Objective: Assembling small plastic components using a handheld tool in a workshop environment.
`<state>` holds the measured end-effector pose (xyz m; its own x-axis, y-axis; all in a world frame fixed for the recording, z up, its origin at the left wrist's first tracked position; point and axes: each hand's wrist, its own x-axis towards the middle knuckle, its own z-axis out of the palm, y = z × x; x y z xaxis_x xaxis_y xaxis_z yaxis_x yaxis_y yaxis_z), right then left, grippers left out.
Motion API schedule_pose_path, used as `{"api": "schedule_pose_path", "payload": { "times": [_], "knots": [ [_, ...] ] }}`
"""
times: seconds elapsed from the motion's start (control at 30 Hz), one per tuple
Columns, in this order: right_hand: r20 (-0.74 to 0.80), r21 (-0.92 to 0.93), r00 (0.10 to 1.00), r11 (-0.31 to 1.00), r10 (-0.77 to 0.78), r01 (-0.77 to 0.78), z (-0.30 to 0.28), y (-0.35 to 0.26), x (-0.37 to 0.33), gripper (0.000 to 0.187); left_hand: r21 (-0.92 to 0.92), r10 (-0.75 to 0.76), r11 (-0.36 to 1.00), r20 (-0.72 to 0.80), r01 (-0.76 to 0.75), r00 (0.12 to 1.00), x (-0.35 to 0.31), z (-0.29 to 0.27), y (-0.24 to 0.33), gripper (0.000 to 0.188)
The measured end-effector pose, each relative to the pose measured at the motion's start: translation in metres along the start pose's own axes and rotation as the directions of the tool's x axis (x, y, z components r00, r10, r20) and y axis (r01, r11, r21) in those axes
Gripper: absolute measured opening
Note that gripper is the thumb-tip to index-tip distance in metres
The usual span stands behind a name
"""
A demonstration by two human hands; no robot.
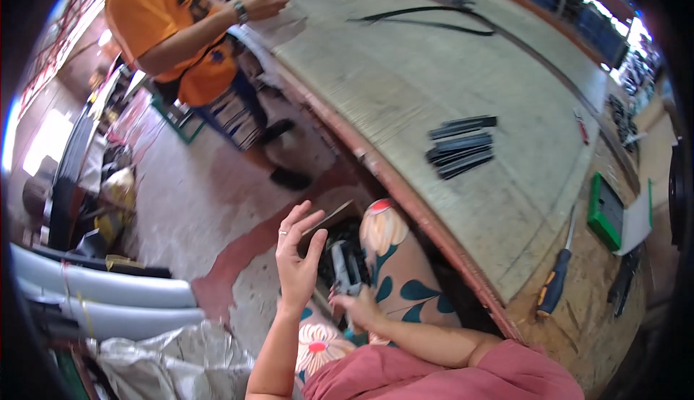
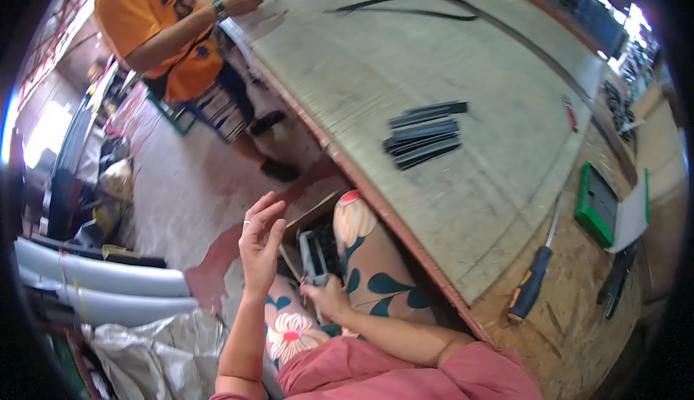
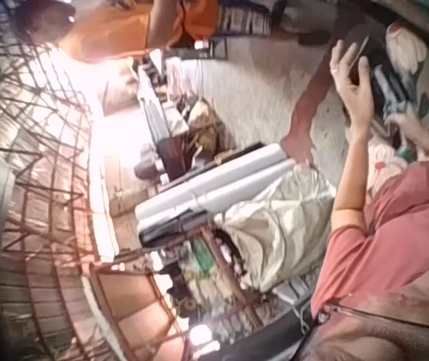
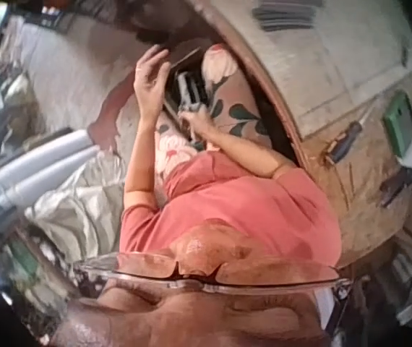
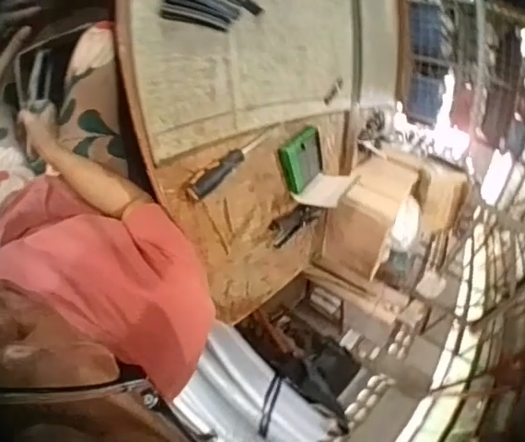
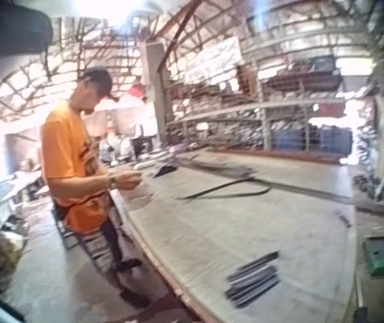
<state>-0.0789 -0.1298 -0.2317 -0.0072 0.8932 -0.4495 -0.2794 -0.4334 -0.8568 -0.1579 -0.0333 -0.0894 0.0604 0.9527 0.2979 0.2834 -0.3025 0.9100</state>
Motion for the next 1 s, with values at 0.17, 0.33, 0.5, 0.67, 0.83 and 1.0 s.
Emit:
{"api": "schedule_pose_path", "payload": {
  "times": [0.17, 0.33, 0.5, 0.67, 0.83, 1.0],
  "knots": [
    [0.075, 0.004, 0.997, 1.0, 0.018, -0.019, 0.005, -0.023, -0.011, 0.015, 0.064, 0.407, 0.9, 0.226, -0.43, 0.885, 0.044, 0.058, 0.068, 0.017],
    [0.055, -0.079, 0.997, 0.996, 0.05, -0.046, 0.003, -0.041, -0.017, 0.018, 0.047, 0.541, 0.816, 0.289, -0.576, 0.79, 0.087, 0.105, 0.092, 0.018],
    [0.09, -0.082, 0.994, 0.995, 0.061, -0.053, 0.003, -0.036, -0.012, 0.021, 0.146, 0.553, 0.748, 0.405, -0.648, 0.729, 0.098, 0.127, 0.095, 0.017],
    [0.142, -0.174, 0.982, 0.98, 0.127, -0.102, 0.004, -0.036, -0.013, 0.028, 0.143, 0.485, 0.795, 0.434, -0.59, 0.759, 0.097, 0.123, 0.096, 0.016],
    [0.026, -0.086, 0.994, 0.991, -0.104, 0.106, 0.008, -0.022, -0.008, 0.032, -0.024, 0.517, 0.848, 0.26, -0.53, 0.816, 0.089, 0.128, 0.088, 0.009],
    [0.089, -0.034, 0.989, 0.992, -0.12, 0.123, 0.002, -0.029, -0.005, 0.011, -0.129, 0.358, 0.924, -0.04, -0.36, 0.933, 0.063, 0.092, 0.094, 0.014]
  ]
}}
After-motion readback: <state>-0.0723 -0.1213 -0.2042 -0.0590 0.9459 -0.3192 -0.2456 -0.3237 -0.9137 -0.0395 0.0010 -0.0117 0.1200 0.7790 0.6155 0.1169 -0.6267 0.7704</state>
